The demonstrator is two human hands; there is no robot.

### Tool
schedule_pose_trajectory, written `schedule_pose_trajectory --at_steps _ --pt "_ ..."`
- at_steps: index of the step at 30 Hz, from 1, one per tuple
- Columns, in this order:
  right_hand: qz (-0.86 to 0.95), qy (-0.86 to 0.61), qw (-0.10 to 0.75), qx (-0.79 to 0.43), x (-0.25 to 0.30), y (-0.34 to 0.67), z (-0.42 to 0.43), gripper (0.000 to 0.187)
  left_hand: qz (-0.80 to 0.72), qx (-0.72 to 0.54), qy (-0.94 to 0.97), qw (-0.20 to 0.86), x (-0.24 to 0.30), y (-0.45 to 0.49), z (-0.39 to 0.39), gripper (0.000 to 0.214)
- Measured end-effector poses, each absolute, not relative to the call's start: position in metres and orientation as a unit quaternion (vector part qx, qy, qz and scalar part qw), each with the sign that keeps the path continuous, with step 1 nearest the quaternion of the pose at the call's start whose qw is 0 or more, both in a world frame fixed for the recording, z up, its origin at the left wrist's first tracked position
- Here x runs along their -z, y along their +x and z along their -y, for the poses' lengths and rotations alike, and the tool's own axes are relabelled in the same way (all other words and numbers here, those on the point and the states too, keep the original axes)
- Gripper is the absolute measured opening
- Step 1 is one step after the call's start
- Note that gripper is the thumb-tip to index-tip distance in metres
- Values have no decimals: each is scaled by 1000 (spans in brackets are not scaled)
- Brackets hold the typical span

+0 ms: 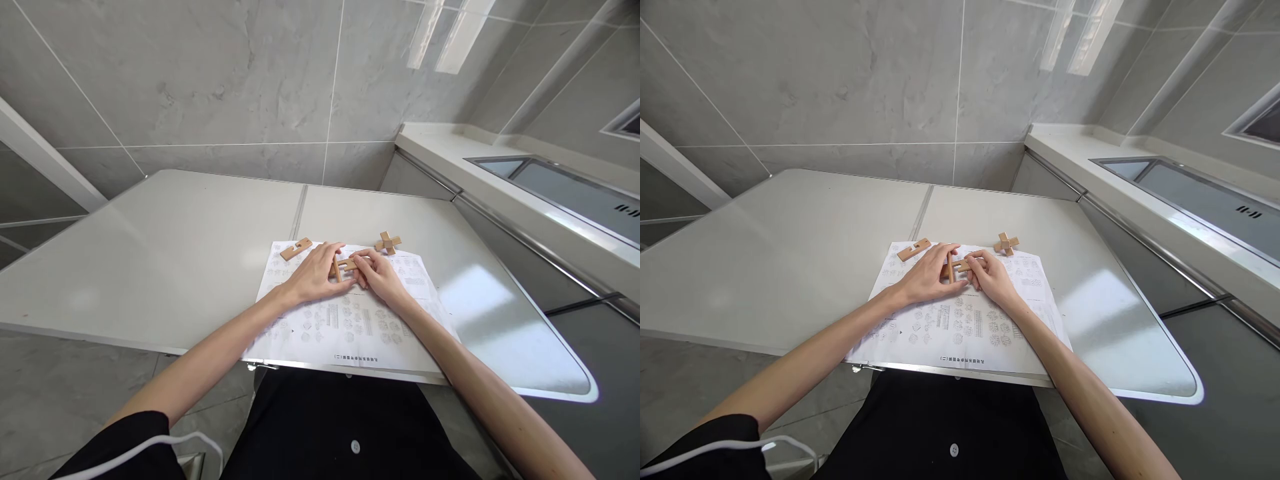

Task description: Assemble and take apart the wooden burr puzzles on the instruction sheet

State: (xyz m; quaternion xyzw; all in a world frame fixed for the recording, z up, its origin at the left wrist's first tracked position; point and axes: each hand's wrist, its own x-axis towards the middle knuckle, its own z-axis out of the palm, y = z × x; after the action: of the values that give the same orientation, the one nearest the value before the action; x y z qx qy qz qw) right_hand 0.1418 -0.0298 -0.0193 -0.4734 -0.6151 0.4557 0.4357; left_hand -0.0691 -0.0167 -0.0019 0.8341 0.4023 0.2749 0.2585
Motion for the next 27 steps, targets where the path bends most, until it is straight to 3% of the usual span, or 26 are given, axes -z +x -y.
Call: schedule_pose_trajectory --at_steps 17,27 --pt "604 -491 440 -447 20 145 26 46 -402 -286 837 238 4 -65 14 67" --pt "583 -483 462 -462 20 151 25 47 -394 -278 827 289 4 -68 16 87"
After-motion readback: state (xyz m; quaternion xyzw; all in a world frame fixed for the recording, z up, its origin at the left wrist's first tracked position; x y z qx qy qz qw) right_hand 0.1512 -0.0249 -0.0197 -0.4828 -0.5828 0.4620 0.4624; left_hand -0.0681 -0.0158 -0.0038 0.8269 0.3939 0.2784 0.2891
